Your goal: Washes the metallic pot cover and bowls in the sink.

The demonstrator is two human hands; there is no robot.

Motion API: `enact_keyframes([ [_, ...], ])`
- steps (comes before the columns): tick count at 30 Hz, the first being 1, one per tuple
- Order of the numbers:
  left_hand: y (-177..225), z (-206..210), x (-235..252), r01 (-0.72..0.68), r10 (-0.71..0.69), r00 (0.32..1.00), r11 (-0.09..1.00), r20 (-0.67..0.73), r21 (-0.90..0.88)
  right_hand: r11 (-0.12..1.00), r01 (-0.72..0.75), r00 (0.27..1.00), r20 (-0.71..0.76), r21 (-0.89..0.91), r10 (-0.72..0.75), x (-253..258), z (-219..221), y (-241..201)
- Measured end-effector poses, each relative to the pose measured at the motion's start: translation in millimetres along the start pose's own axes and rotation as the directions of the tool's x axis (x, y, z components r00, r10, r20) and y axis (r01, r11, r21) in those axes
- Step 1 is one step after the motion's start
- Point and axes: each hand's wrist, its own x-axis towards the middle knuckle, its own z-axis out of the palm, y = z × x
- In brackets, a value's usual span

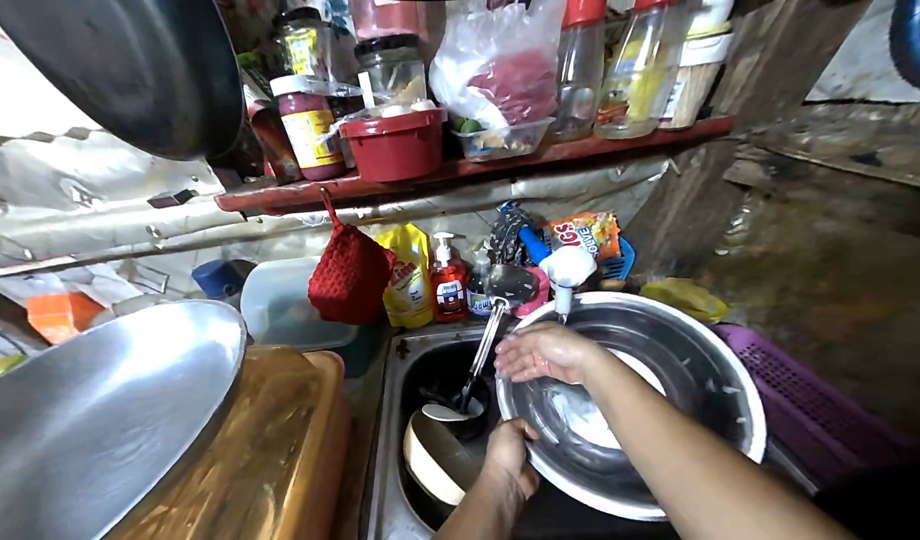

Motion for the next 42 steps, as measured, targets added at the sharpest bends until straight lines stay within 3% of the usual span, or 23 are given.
enact_keyframes([
  [2, 4.3, 6.0, 8.7, -0.051, 0.051, 0.999, 0.999, -0.008, 0.007, 0.995, 0.008, 1.0, -0.027, -0.098, -0.011, -3.5, -2.5, -4.8],
  [4, 7.6, 7.3, 19.2, -0.101, 0.101, 0.995, 0.995, 0.004, 0.01, 0.997, 0.07, 0.982, -0.172, -0.023, -0.073, -6.5, -3.4, -7.5],
  [5, 9.6, 8.2, 23.8, -0.125, 0.125, 0.992, 0.992, 0.008, 0.009, 0.994, 0.105, 0.979, -0.176, 0.028, -0.099, -7.9, -5.0, -7.5],
  [7, 14.3, 10.4, 32.5, -0.183, 0.183, 0.983, 0.983, 0.006, -0.002, 0.995, 0.099, 0.995, -0.006, 0.023, -0.099, -13.6, -9.1, -6.5],
  [9, 20.2, 11.8, 36.8, -0.263, 0.263, 0.965, 0.965, -0.005, -0.003, 0.988, 0.009, 0.994, 0.111, -0.152, 0.008, -17.6, -10.9, -4.8],
  [11, 33.0, 13.4, 31.8, -0.339, 0.341, 0.94, 0.939, -0.023, 0.066, 0.91, -0.046, 0.998, 0.017, -0.411, 0.059, -16.8, -13.0, -2.4],
  [12, 41.4, 13.7, 27.3, -0.378, 0.383, 0.924, 0.918, -0.013, 0.122, 0.864, -0.023, 0.999, -0.038, -0.503, 0.005, -15.2, -16.5, 0.0],
  [15, 69.1, 16.6, 10.5, -0.511, 0.509, 0.854, 0.778, 0.108, 0.366, 0.738, 0.197, 0.91, -0.16, -0.646, -0.383, -7.1, -33.1, 15.6],
  [16, 79.4, 19.1, 2.6, -0.54, 0.528, 0.832, 0.706, 0.169, 0.458, 0.721, 0.229, 0.871, -0.192, -0.654, -0.451, -4.2, -37.7, 19.5],
  [19, 103.9, 33.6, -22.9, -0.52, 0.508, 0.822, 0.487, 0.256, 0.702, 0.713, 0.222, 0.793, -0.303, -0.665, -0.529, 4.3, -48.8, 39.3],
  [22, 116.0, 45.7, -32.1, -0.428, 0.458, 0.856, 0.368, 0.239, 0.825, 0.71, 0.204, 0.723, -0.385, -0.674, -0.574, 19.9, -52.5, 84.7],
  [26, 111.6, 49.9, -18.1, -0.395, 0.467, 0.861, 0.363, 0.202, 0.844, 0.872, 0.131, 0.795, -0.475, -0.472, -0.377, 26.0, -15.9, 143.4],
  [29, 102.3, 55.5, -7.7, -0.387, 0.487, 0.853, 0.353, 0.186, 0.852, 0.999, -0.007, 0.835, -0.55, -0.037, -0.015, 6.3, 37.3, 137.9],
  [30, 98.6, 57.7, -4.7, -0.384, 0.49, 0.851, 0.336, 0.189, 0.86, 0.988, 0.022, 0.847, -0.528, 0.153, 0.063, 0.6, 51.8, 128.1],
  [32, 93.9, 64.4, -1.7, -0.379, 0.481, 0.852, 0.301, 0.204, 0.875, 0.847, 0.192, 0.866, -0.492, 0.496, 0.091, -12.2, 71.9, 82.0],
  [34, 91.4, 70.5, 0.5, -0.392, 0.474, 0.857, 0.34, 0.204, 0.855, 0.714, 0.373, 0.795, -0.601, 0.593, 0.083, -12.5, 73.5, 37.3],
  [36, 92.6, 72.8, 2.2, -0.42, 0.48, 0.858, 0.451, 0.182, 0.788, 0.739, 0.477, 0.695, -0.719, 0.476, 0.014, -9.1, 77.7, 27.7],
  [37, 94.2, 72.0, 2.3, -0.431, 0.482, 0.858, 0.49, 0.177, 0.758, 0.776, 0.496, 0.681, -0.729, 0.39, -0.07, -14.6, 84.2, 36.0],
  [40, 105.6, 72.6, -1.4, -0.437, 0.485, 0.856, 0.5, 0.176, 0.748, 0.89, 0.449, 0.695, -0.659, 0.083, -0.29, -52.4, 106.1, 74.3],
  [42, 112.3, 72.6, -6.3, -0.421, 0.476, 0.859, 0.443, 0.19, 0.792, 0.942, 0.271, 0.755, -0.563, -0.198, -0.336, -59.8, 98.2, 114.8],
])
